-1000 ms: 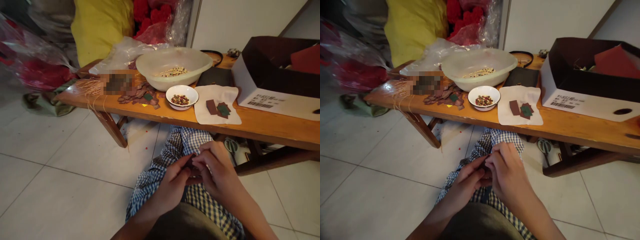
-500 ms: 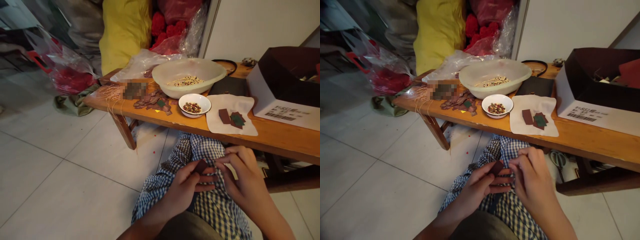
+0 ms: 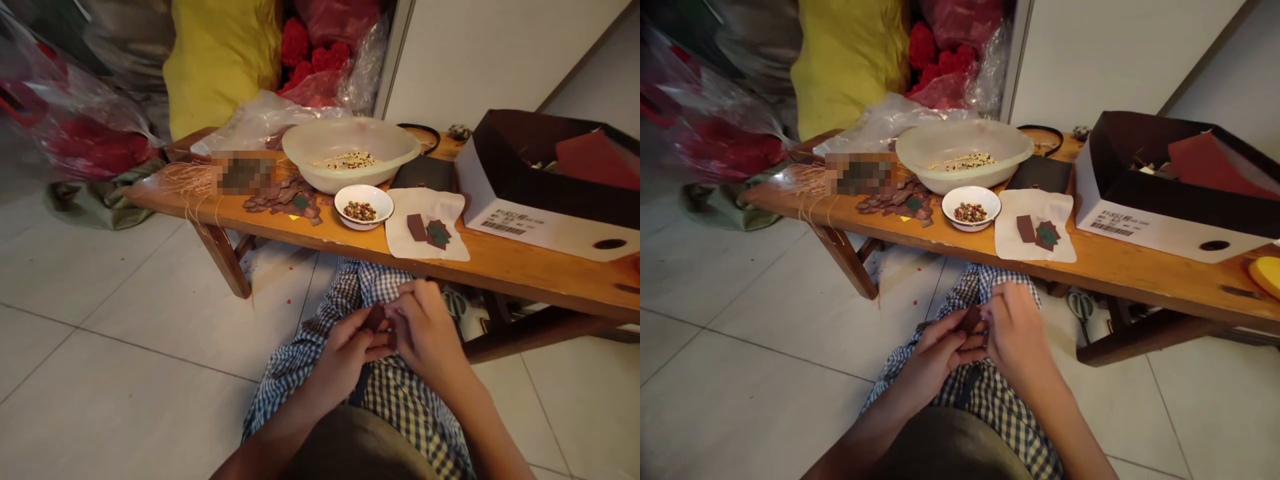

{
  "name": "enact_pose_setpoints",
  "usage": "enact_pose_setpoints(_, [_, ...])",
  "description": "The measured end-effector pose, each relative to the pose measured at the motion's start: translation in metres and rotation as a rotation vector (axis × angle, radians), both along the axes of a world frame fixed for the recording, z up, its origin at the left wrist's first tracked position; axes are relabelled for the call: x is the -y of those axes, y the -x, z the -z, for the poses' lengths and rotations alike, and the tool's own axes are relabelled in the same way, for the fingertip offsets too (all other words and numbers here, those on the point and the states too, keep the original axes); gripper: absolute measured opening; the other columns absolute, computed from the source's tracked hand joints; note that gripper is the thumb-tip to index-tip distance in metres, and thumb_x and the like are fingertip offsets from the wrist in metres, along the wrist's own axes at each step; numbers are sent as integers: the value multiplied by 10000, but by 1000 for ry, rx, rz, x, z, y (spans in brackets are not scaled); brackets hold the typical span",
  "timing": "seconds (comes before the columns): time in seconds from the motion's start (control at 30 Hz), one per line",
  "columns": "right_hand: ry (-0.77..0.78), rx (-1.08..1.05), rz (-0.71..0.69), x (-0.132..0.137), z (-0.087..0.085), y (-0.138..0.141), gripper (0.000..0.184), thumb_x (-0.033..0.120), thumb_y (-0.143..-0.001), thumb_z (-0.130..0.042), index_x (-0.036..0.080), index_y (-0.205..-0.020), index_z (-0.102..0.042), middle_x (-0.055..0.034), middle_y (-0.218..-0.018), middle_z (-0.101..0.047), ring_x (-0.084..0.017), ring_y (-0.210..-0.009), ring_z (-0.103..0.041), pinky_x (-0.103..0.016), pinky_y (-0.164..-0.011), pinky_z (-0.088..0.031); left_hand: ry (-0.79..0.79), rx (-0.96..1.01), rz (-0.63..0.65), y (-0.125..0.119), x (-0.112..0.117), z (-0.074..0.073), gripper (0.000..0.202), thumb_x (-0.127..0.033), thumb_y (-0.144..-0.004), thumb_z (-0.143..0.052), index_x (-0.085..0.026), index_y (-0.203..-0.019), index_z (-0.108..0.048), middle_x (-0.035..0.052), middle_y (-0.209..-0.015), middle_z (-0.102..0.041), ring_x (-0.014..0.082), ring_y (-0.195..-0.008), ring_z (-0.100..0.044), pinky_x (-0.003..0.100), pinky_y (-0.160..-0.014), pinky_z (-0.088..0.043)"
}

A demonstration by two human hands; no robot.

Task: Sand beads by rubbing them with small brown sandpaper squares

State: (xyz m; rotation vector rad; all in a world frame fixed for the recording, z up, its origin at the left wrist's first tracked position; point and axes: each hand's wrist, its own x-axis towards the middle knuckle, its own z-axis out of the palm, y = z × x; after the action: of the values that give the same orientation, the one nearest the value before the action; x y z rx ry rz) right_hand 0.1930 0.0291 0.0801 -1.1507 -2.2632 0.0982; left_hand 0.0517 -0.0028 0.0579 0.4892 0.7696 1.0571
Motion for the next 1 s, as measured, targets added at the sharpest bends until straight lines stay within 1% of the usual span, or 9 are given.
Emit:
enact_pose_setpoints(0.07, [-6,-20,26,1,-1,0,145,45,-779,-477,185,-816,-482,-83,-903,-450,-235,-848,-437,-379,-694,-405,9,24,-13,1,1,1,322,-180,-782,-545,-124,-1092,-610,99,-980,-697,197,-846,-672,415,-875,-494])
enact_pose_setpoints(0.13, [22,-53,-40,2,-2,1,146,41,-787,-471,181,-825,-490,-78,-901,-450,-224,-844,-440,-370,-701,-409,1,11,-6,1,1,1,303,-159,-767,-551,-125,-1059,-625,81,-948,-698,176,-812,-665,375,-836,-508])
enact_pose_setpoints(0.2, [44,-22,-89,3,-1,3,161,27,-778,-455,182,-807,-492,-78,-890,-455,-220,-821,-431,-362,-678,-405,-7,-30,-14,1,1,2,295,-127,-752,-541,-132,-1031,-639,58,-889,-695,154,-770,-653,328,-775,-519])
enact_pose_setpoints(0.33, [29,30,-17,1,0,4,147,42,-770,-464,181,-808,-491,-89,-907,-455,-236,-841,-418,-378,-684,-402,27,-26,-31,0,0,1,319,-152,-764,-527,-120,-1067,-621,72,-885,-691,174,-795,-656,341,-769,-522])
enact_pose_setpoints(0.47, [54,46,-99,0,1,5,165,24,-762,-452,177,-798,-501,-86,-884,-459,-225,-806,-412,-362,-658,-400,-8,-62,-8,1,-1,0,283,-128,-744,-532,-135,-1002,-649,55,-872,-683,150,-743,-642,292,-710,-507])
enact_pose_setpoints(0.6, [8,70,-50,0,2,6,156,36,-774,-447,175,-812,-508,-101,-912,-463,-236,-818,-408,-380,-668,-400,25,-74,-2,2,-1,0,325,-159,-754,-535,-134,-1064,-632,67,-878,-685,173,-767,-651,341,-755,-506])
enact_pose_setpoints(0.73, [54,57,-119,0,2,5,162,30,-767,-443,177,-790,-508,-91,-891,-472,-225,-800,-419,-367,-659,-401,30,-59,3,0,0,2,308,-139,-732,-545,-141,-1022,-647,46,-835,-682,145,-718,-635,301,-717,-504])
enact_pose_setpoints(0.87, [25,92,-79,-1,2,2,156,34,-762,-460,174,-806,-513,-100,-908,-464,-238,-821,-410,-375,-667,-399,30,10,-44,0,-1,3,282,-174,-759,-552,-146,-1029,-632,53,-889,-683,160,-768,-651,348,-792,-507])
enact_pose_setpoints(1.0, [49,94,-136,1,4,4,156,38,-773,-451,173,-817,-515,-98,-910,-466,-231,-813,-413,-367,-667,-404,14,22,-32,0,-1,3,219,-119,-748,-538,-148,-932,-652,37,-836,-681,135,-741,-644,294,-752,-501])
